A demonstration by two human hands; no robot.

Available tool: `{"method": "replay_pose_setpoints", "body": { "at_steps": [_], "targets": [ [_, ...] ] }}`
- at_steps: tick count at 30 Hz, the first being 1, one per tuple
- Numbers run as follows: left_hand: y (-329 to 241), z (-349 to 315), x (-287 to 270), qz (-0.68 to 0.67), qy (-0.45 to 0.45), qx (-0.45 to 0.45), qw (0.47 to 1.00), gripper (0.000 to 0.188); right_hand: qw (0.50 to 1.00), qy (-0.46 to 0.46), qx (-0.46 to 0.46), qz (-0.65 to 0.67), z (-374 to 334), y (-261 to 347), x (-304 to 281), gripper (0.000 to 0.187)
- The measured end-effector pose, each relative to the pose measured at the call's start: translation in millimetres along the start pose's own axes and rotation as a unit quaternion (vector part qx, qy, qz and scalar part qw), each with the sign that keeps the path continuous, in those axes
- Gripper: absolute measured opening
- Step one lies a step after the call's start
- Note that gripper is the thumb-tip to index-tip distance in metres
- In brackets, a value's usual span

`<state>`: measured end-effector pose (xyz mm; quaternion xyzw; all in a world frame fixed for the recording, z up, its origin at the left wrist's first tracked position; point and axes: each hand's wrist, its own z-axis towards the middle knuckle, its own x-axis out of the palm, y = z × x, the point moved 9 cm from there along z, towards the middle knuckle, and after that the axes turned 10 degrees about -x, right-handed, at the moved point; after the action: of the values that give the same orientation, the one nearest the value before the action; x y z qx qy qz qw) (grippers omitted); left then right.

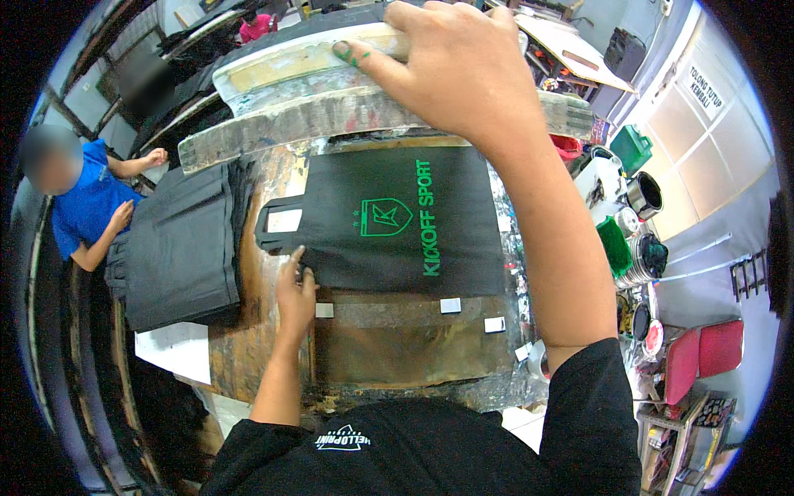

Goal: The person performs screen printing on a black tote bag using a green ink-filled screen and a squeegee. They repeatedly pull the squeegee across the screen to transfer a green logo onto the bag, then lift the screen to reveal the print and move the bag aside.

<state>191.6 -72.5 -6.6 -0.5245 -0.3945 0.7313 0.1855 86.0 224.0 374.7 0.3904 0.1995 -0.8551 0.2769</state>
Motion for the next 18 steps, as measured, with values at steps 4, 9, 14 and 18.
{"method": "replay_pose_setpoints", "body": {
  "at_steps": [4, 9, 14, 18],
  "targets": [
    [-44.5, 52.8, -66.2, -0.003, -0.116, 0.162, 0.980, 0.045, 0.999, 0.052, 0.007, 0.011, 8.4, 2.7, -4.2, 0.065],
    [-78.7, 151.2, -175.2, 0.083, -0.072, 0.138, 0.984, 0.039, 0.990, 0.140, 0.031, -0.003, 20.1, 2.6, -0.6, 0.070],
    [-19.6, 206.4, -326.8, 0.055, -0.087, 0.078, 0.992, 0.041, 0.997, 0.057, 0.023, -0.041, 17.9, -0.9, 11.5, 0.065],
    [26.6, 192.9, -401.7, 0.083, -0.135, 0.136, 0.978, 0.042, 0.997, -0.054, -0.001, -0.050, 10.3, -0.4, 6.5, 0.057]
  ]
}}
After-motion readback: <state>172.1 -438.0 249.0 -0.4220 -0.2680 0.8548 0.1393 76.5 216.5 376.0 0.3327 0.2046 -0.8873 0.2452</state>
